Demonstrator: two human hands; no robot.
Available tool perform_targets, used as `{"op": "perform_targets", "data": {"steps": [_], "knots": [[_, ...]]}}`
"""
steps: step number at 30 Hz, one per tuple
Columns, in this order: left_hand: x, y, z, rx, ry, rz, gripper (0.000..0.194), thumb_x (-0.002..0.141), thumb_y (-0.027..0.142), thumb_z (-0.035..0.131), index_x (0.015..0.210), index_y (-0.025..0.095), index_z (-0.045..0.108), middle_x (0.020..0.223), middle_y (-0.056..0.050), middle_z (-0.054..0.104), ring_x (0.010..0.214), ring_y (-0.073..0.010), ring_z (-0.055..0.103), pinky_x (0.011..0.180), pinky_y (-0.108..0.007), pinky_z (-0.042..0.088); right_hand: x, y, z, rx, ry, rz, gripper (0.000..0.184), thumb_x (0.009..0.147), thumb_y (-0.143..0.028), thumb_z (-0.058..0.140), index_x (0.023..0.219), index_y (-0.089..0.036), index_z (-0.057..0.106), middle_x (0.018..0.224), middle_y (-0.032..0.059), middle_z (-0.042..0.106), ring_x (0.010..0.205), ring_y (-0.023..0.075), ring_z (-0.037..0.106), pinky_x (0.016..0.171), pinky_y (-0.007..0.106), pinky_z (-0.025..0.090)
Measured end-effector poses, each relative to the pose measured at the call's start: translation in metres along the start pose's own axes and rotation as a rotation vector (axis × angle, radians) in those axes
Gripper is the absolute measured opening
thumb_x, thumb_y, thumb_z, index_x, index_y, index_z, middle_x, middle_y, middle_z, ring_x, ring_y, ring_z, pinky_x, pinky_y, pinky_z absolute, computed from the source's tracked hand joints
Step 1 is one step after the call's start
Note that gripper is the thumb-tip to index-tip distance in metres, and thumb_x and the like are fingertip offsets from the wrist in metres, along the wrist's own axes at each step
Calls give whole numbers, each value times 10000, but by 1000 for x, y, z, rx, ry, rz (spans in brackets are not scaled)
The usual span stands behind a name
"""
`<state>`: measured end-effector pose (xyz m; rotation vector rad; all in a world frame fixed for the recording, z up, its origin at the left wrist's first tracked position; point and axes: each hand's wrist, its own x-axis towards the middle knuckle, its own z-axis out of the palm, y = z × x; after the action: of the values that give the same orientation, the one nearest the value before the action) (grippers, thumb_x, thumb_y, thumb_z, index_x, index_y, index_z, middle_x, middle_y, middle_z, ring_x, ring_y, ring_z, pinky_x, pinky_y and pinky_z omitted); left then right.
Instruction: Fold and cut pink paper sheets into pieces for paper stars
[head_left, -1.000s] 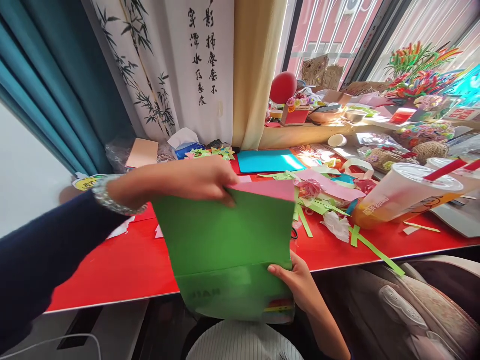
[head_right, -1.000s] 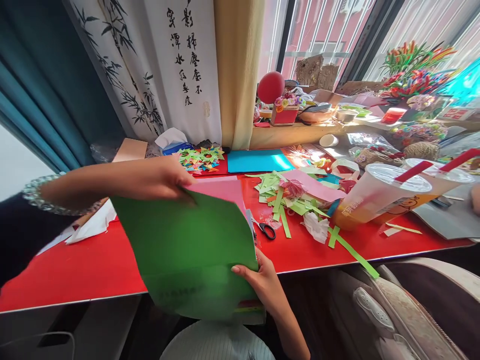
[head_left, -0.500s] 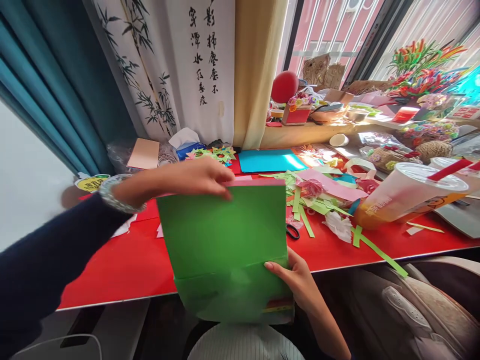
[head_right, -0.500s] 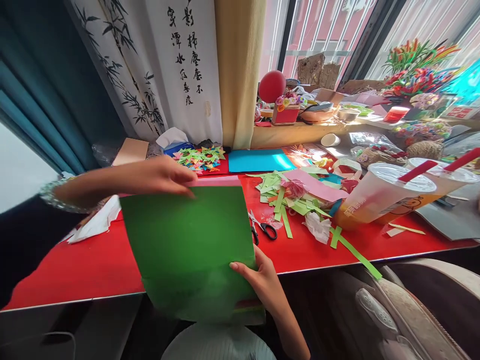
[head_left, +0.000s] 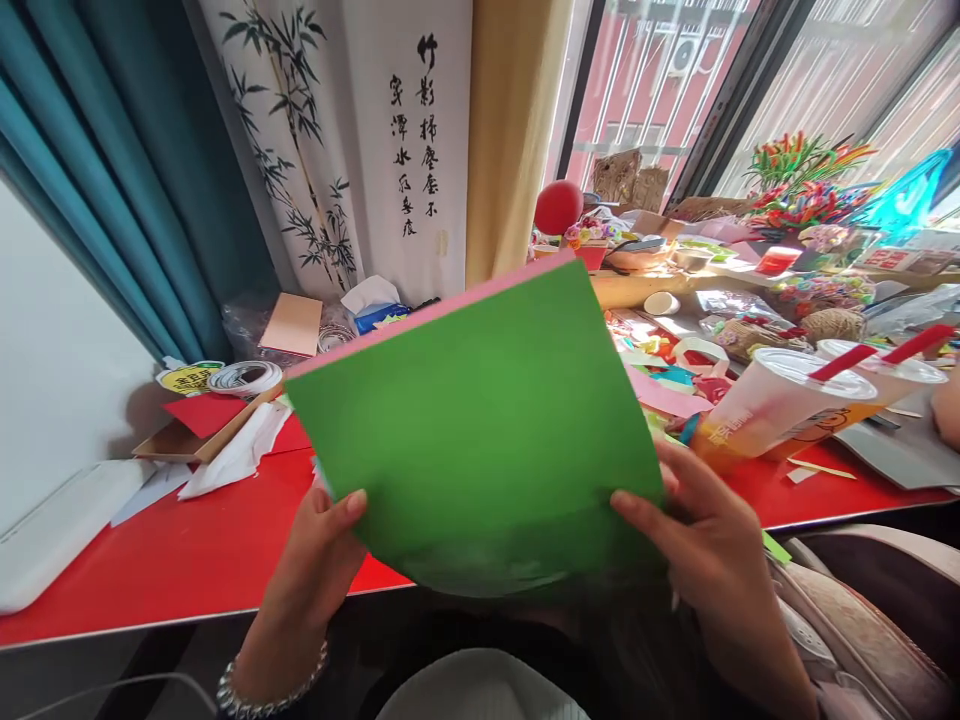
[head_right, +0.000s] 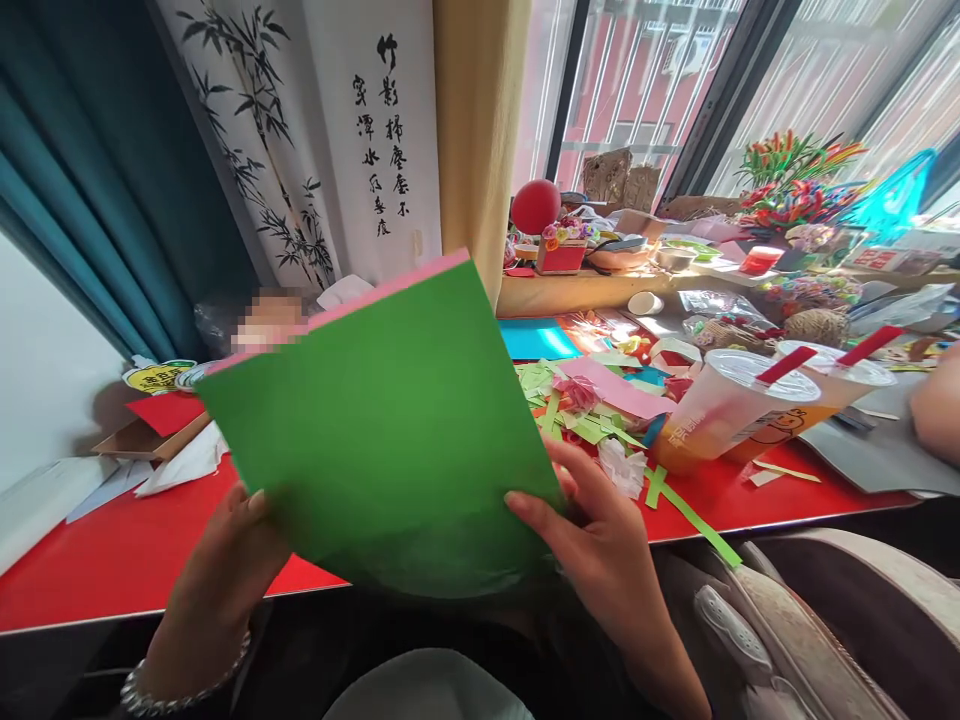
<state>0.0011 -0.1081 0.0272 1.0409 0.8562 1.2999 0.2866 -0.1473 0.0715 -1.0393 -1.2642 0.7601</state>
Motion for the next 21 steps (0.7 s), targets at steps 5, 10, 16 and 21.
{"op": "perform_targets", "data": {"steps": [5, 10, 16, 21], "knots": [[13, 16, 31, -51, -55, 251, 475, 588, 402, 814, 1015, 230, 697, 961, -64, 731, 917, -272, 688, 755, -346, 602, 40, -33, 1, 85, 140, -159, 340, 743, -244, 755, 1064, -307, 662, 868, -39, 735, 664, 156, 698, 532, 252, 596], [25, 41, 69, 58, 98, 410, 320, 635, 309, 820, 918, 219, 701, 881, -30, 734, 772, -217, 700, 662, -325, 615, 88, -79, 14, 96, 191, -539, 156, 820, -223, 670, 946, -313, 688, 1119, -64, 671, 1149, 209, 591, 946, 367, 548], [53, 87, 80, 133, 216, 796, 343, 647, 257, 826, 952, 226, 673, 912, 0, 714, 789, -167, 678, 700, -280, 594, 103, -74, 6, 11, 36, -638, 483, 777, -508, 679, 1219, -350, 565, 1350, -15, 527, 1296, 270, 453, 977, 406, 518], [70, 68, 71, 217, 167, 765, 545, 636, 272, 832, 1127, 234, 597, 1047, -37, 665, 927, -219, 659, 825, -371, 568, 92, -8, 18, -47, 71, -363, 476, 828, -452, 630, 1262, -311, 495, 1264, 53, 580, 1160, 248, 559, 921, 442, 530]]}}
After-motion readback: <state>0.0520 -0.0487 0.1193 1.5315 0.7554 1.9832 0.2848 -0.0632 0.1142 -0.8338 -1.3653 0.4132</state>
